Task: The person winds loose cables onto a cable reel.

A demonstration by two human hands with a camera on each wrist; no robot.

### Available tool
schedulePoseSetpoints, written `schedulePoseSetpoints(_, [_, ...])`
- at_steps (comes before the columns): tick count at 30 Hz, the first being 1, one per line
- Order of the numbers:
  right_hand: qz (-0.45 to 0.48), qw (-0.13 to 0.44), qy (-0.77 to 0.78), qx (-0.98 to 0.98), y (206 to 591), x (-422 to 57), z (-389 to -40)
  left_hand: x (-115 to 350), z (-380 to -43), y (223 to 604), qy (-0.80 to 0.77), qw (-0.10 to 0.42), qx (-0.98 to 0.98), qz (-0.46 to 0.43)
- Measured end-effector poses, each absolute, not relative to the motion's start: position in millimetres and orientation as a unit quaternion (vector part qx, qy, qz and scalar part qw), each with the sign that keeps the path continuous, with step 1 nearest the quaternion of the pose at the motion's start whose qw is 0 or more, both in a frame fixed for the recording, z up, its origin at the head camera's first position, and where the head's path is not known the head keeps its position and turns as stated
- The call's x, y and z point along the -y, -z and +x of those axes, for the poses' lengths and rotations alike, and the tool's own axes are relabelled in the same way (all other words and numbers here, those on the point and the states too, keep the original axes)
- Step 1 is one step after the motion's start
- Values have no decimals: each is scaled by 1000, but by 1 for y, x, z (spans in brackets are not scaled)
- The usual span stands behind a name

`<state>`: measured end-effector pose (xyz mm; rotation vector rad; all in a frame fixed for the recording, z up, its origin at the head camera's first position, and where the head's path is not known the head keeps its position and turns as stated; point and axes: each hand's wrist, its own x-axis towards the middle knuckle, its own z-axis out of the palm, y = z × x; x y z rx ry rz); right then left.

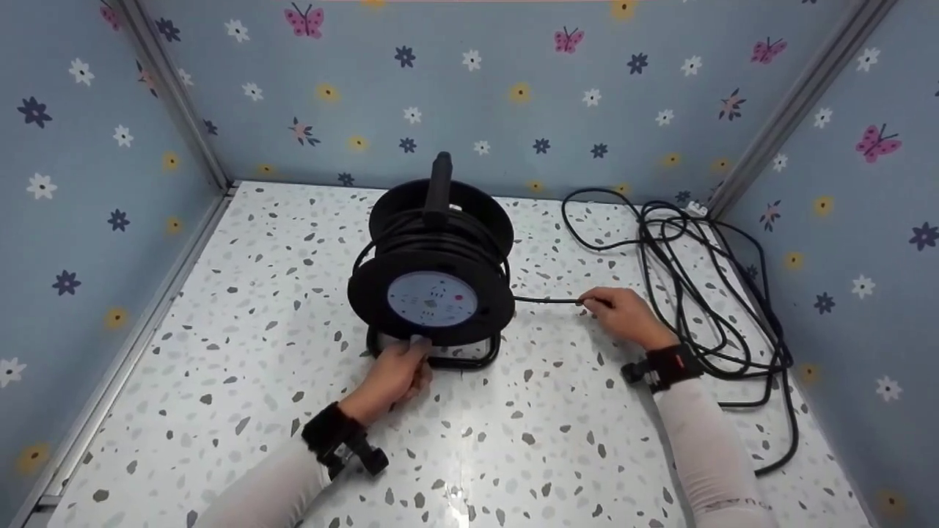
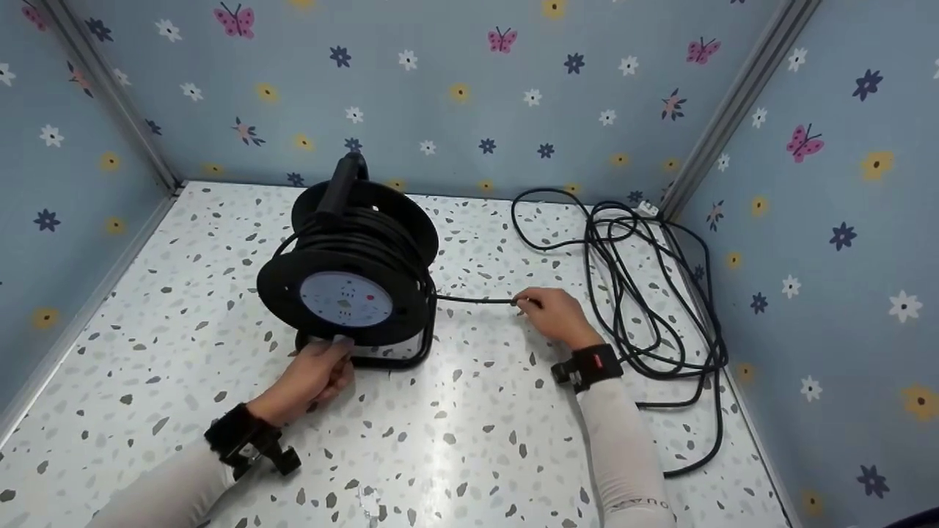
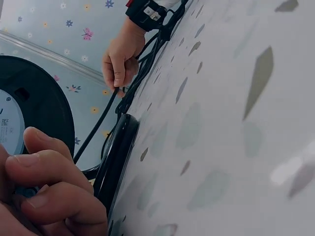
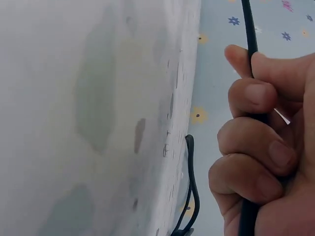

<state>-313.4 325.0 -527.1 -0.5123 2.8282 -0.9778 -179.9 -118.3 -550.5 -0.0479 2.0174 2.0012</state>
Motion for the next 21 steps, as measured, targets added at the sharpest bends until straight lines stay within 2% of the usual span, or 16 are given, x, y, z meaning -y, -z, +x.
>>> schedulePoseSetpoints(5, [-152,67,343,-924,529,-328,-310,118,-180,549,-703,149,-695,-29])
schedulePoseSetpoints(10, [-157,81,354,-918,532,-329,-310,122,-181,550,-743,179,-644,-47])
schedulePoseSetpoints(21, [-202,73,344,-914,534,-324,-310,136,-181,551,-840,237,-485,-41])
